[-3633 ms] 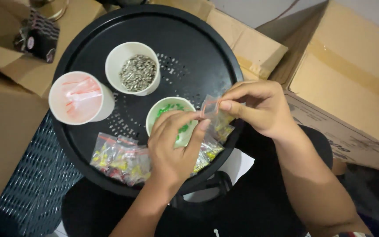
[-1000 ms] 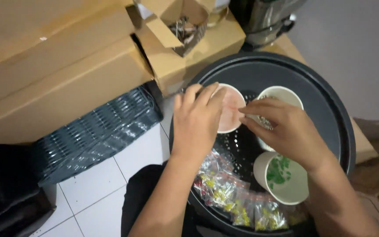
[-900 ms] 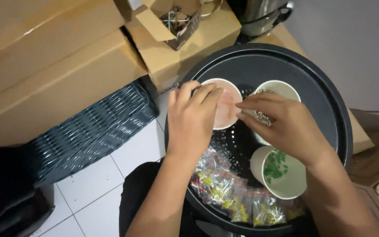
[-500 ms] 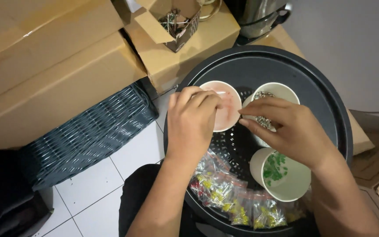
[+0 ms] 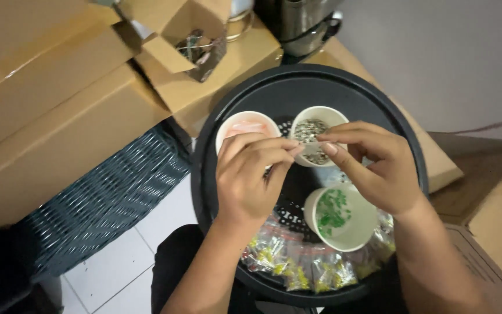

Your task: The person sorts various small hardware components from white cups into plastic bags by hand.

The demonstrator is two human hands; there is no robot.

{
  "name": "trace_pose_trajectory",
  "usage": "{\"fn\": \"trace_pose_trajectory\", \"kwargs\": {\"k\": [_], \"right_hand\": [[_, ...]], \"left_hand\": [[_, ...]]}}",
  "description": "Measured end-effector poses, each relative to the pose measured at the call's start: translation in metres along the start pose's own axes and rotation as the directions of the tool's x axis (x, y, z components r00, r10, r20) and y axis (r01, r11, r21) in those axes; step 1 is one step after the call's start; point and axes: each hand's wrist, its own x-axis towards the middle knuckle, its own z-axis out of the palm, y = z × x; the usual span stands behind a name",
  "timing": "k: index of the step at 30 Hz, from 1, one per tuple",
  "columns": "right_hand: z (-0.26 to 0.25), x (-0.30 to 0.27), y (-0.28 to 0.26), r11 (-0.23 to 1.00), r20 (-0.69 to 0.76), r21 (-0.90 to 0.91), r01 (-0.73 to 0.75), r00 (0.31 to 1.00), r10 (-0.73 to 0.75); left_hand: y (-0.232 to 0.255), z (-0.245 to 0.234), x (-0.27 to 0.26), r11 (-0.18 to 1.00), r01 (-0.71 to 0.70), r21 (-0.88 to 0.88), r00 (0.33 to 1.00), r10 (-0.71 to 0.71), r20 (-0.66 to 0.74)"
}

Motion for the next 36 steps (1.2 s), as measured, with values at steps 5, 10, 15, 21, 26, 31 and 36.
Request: {"fn": "trace_pose_trajectory", "kwargs": {"k": [5, 10, 15, 21, 26, 31, 36], "right_hand": [[-0.018, -0.015, 0.001, 0.997, -0.039, 0.049, 0.063, 0.997, -0.061], [-0.02, -0.025, 0.012, 0.954, -0.193, 0.287, 0.082, 0.981, -0.027], [-0.022, -0.044, 0.049, 0.901, -0.257, 0.429, 0.06, 0.965, 0.059], [-0.017, -0.037, 0.063, 0.868, -0.267, 0.49, 0.081, 0.962, 0.06], [-0.013, -0.041, 0.075, 0.823, -0.26, 0.568, 0.001, 0.949, 0.178], [-0.006, -0.046, 0.07, 0.782, -0.228, 0.62, -0.059, 0.94, 0.252], [0.003, -0.054, 0.082, 0.746, -0.212, 0.655, -0.118, 0.919, 0.332]], "left_hand": [[0.008, 0.024, -0.003, 0.989, 0.107, -0.1, 0.994, -0.109, -0.014], [0.01, 0.049, -0.007, 0.976, 0.082, -0.204, 0.983, -0.112, -0.144], [0.01, 0.058, -0.016, 0.976, 0.058, -0.21, 0.998, -0.065, -0.025], [0.007, 0.063, -0.02, 0.965, 0.118, -0.236, 0.993, -0.118, 0.014], [0.009, 0.061, -0.021, 0.884, 0.269, -0.383, 0.961, -0.223, 0.161], [0.014, 0.062, -0.024, 0.755, 0.401, -0.518, 0.912, -0.28, 0.299], [0.005, 0.067, -0.036, 0.597, 0.547, -0.586, 0.836, -0.367, 0.407]]}}
